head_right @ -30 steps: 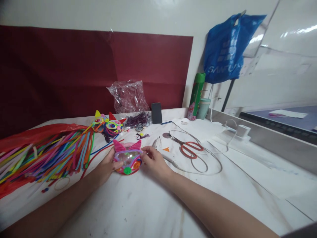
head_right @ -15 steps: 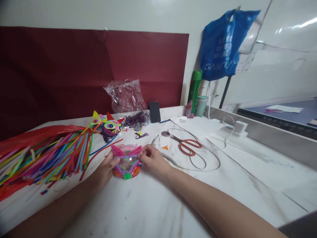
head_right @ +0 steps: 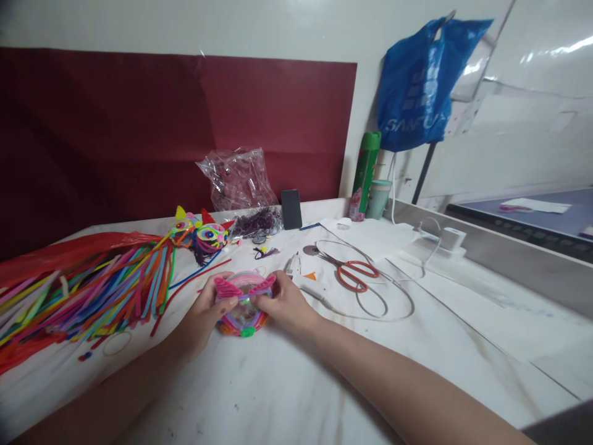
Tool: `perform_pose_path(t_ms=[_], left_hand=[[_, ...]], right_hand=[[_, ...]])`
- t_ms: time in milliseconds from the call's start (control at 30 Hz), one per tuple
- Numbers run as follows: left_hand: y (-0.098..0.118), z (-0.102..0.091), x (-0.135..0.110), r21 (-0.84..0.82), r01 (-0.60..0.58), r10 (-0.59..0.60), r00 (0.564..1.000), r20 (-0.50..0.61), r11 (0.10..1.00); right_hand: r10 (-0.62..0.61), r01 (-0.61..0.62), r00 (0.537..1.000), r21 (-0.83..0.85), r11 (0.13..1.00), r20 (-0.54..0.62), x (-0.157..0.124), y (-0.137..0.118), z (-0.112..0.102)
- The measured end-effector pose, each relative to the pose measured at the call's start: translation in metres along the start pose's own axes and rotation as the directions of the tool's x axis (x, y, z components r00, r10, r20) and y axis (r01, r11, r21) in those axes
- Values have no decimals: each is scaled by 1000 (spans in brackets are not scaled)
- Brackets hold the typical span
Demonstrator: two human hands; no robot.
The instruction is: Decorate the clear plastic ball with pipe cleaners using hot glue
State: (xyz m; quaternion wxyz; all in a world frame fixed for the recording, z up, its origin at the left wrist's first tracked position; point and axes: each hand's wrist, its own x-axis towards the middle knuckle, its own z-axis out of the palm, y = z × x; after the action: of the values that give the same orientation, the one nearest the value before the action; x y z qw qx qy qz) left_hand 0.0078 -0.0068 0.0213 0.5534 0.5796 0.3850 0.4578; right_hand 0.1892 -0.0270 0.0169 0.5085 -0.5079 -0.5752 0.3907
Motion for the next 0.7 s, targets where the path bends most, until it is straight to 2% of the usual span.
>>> perform_pose_path(t_ms=[233, 467, 600, 700], left_hand=[[2, 3, -4, 52, -7, 8, 1000, -18, 999], [6, 8, -5, 70, 13, -9, 998, -64, 997], [5, 8, -1, 5, 31, -30, 998, -52, 1000], [3, 2, 6, -80, 25, -26, 1000, -14, 996]], right_hand=[[77, -79, 997, 121, 989, 17, -3, -5, 6], [46, -47, 999, 109, 993, 10, -5, -5, 7], [22, -21, 1000, 66, 998, -16, -1, 1, 4], [-10, 7, 999, 68, 998, 37, 1, 5, 2]])
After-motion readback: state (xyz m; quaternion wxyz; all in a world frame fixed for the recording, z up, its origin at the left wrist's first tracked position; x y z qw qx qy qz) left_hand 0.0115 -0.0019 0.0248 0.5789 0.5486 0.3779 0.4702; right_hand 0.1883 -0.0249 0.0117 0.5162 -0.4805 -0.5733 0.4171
